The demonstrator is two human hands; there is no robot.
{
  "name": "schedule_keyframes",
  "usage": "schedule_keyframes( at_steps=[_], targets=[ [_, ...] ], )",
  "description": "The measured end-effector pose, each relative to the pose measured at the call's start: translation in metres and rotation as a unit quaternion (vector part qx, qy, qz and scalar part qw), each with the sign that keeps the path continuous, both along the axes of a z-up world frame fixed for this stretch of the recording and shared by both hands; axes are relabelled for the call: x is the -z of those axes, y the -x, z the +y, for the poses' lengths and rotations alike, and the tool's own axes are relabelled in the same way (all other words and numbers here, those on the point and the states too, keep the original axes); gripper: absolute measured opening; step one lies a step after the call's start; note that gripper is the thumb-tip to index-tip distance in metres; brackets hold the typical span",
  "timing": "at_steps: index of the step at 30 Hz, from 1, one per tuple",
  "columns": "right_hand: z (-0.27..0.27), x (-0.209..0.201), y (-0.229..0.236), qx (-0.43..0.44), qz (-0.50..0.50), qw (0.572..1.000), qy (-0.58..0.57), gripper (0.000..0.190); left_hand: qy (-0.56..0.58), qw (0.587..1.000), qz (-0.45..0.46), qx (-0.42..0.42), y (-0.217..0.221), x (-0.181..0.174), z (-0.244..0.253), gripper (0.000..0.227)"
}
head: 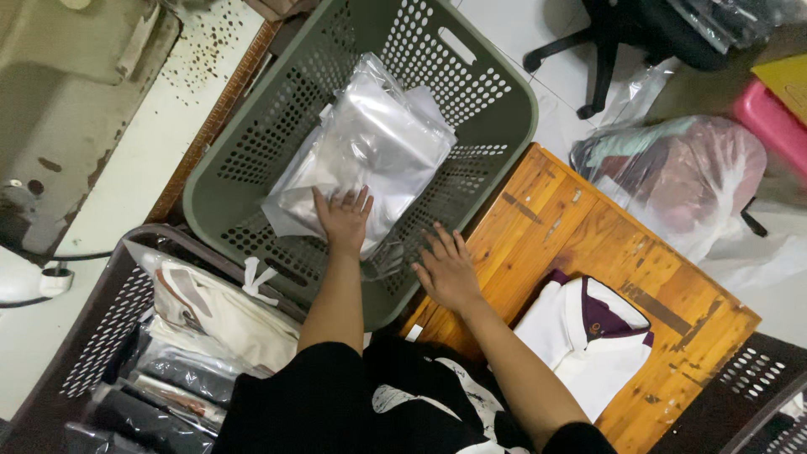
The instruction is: The person picks up a plastic bag from a basket, places a folded shirt inside the bag, and then puts the bagged shirt into another basket with other items.
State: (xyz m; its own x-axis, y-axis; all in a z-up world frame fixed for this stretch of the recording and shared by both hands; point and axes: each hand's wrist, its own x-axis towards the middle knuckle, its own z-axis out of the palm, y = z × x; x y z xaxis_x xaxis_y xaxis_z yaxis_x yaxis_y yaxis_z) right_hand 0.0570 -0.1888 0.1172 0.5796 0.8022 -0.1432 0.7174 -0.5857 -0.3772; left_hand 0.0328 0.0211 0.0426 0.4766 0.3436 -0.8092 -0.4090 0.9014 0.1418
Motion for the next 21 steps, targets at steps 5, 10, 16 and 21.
schedule_keyframes(
  at_steps=[5, 10, 16, 21],
  targets=[
    [-0.001, 0.001, 0.005, 0.002, -0.007, 1.000, -0.001, 0.033, -0.127, 0.980, 0.145, 0.048, -0.008, 0.060, -0.009, 0.012],
    [0.001, -0.001, 0.006, 0.005, -0.006, 1.000, -0.003, 0.031, -0.283, 0.903, 0.256, 0.197, 0.008, 0.108, -0.059, 0.030],
    [0.000, -0.005, 0.004, 0.024, 0.023, 0.997, -0.067, 0.042, -0.877, 0.076, 0.330, 0.340, 0.039, 0.173, -0.146, 0.019],
    [0.009, -0.031, -0.002, 0.076, 0.118, 0.957, -0.254, 0.060, -0.803, 0.417, 0.225, 0.362, 0.011, -0.016, -0.113, 0.008]
  ],
)
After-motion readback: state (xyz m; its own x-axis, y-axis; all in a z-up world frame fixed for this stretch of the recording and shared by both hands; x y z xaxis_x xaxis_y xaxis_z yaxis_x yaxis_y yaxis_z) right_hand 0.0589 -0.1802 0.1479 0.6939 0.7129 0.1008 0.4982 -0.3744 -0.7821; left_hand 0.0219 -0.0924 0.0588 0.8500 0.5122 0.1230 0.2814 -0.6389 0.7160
